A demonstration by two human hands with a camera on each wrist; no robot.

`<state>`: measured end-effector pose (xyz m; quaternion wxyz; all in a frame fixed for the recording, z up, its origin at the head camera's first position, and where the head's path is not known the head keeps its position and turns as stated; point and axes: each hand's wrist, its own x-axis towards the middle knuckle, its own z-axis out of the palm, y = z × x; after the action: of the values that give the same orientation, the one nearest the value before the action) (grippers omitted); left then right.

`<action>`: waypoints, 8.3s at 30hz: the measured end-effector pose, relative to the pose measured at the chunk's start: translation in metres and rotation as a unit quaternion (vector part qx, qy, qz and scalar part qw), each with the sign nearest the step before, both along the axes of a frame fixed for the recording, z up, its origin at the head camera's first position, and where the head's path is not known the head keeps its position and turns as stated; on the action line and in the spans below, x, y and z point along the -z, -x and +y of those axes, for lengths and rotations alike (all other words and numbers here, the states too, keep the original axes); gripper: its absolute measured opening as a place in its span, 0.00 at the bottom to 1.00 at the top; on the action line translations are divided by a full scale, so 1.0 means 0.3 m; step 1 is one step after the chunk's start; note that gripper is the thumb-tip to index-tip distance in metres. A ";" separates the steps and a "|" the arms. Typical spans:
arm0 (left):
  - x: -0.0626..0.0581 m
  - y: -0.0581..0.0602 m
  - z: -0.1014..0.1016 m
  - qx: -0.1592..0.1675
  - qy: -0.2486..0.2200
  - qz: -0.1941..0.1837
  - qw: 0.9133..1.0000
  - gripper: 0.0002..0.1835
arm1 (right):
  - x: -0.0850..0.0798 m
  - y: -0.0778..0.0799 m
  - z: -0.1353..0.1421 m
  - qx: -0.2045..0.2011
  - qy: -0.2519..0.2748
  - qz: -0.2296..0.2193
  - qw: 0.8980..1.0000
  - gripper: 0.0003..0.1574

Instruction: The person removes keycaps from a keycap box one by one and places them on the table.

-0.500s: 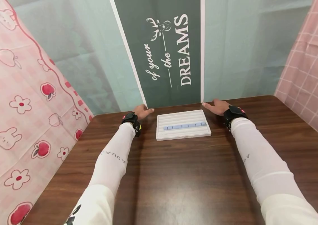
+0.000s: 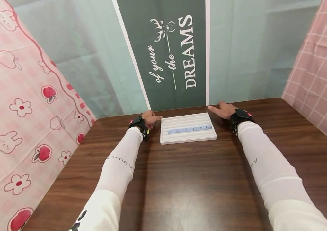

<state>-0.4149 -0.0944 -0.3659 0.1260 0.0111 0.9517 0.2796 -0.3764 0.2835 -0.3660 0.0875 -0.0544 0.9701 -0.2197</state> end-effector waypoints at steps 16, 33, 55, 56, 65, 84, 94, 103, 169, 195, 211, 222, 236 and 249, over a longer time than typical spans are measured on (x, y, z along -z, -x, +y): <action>0.045 0.048 0.032 -0.027 -0.084 -0.042 0.995 0.17 | -0.011 0.019 -0.018 -0.030 0.017 0.078 0.996 0.58; 0.080 0.051 0.055 -0.031 -0.130 -0.039 0.990 0.14 | -0.001 0.017 0.007 -0.030 0.019 0.082 0.996 0.60; 0.105 0.053 0.049 -0.071 -0.199 -0.046 0.976 0.15 | -0.135 -0.052 -0.018 -0.118 -0.002 0.163 0.980 0.32; 0.103 0.051 0.051 -0.069 -0.198 -0.045 0.977 0.16 | -0.138 -0.057 -0.022 -0.127 -0.006 0.170 0.977 0.29; 0.114 0.046 0.046 -0.049 -0.195 -0.021 0.979 0.15 | -0.155 -0.089 -0.047 -0.171 -0.027 0.215 0.961 0.17; 0.121 0.006 0.039 -0.031 -0.214 0.019 0.976 0.15 | -0.095 -0.124 -0.065 -0.195 -0.013 0.188 0.962 0.18; 0.125 -0.006 0.035 -0.023 -0.216 0.035 0.975 0.15 | -0.048 -0.131 -0.096 -0.213 -0.020 0.144 0.966 0.18; 0.132 0.011 0.037 -0.021 -0.211 0.045 0.976 0.14 | -0.033 -0.130 -0.099 -0.218 -0.018 0.128 0.967 0.16; 0.160 -0.014 0.014 -0.005 -0.272 0.074 0.959 0.16 | 0.063 -0.179 -0.129 -0.219 -0.060 0.209 0.951 0.10; 0.146 -0.037 0.028 0.003 -0.271 0.096 0.958 0.14 | 0.056 -0.173 -0.124 -0.203 -0.055 0.187 0.960 0.12; 0.143 -0.020 0.042 -0.004 -0.272 0.088 0.958 0.15 | 0.045 -0.186 -0.114 -0.179 -0.090 0.194 0.960 0.12; 0.140 -0.042 0.033 -0.009 -0.255 0.090 0.963 0.15 | 0.051 -0.186 -0.106 -0.176 -0.035 0.207 0.962 0.14; 0.144 -0.025 0.023 -0.008 -0.268 0.090 0.959 0.15 | 0.037 -0.177 -0.099 -0.182 -0.020 0.230 0.956 0.14; 0.153 -0.029 0.015 -0.012 -0.273 0.086 0.958 0.15 | -0.037 -0.199 -0.080 -0.157 -0.016 0.236 0.959 0.11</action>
<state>-0.4061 -0.0900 -0.4117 0.0326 0.0580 0.8466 0.5280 -0.3166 0.2594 -0.3549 -0.1101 -0.2547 0.9458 -0.1690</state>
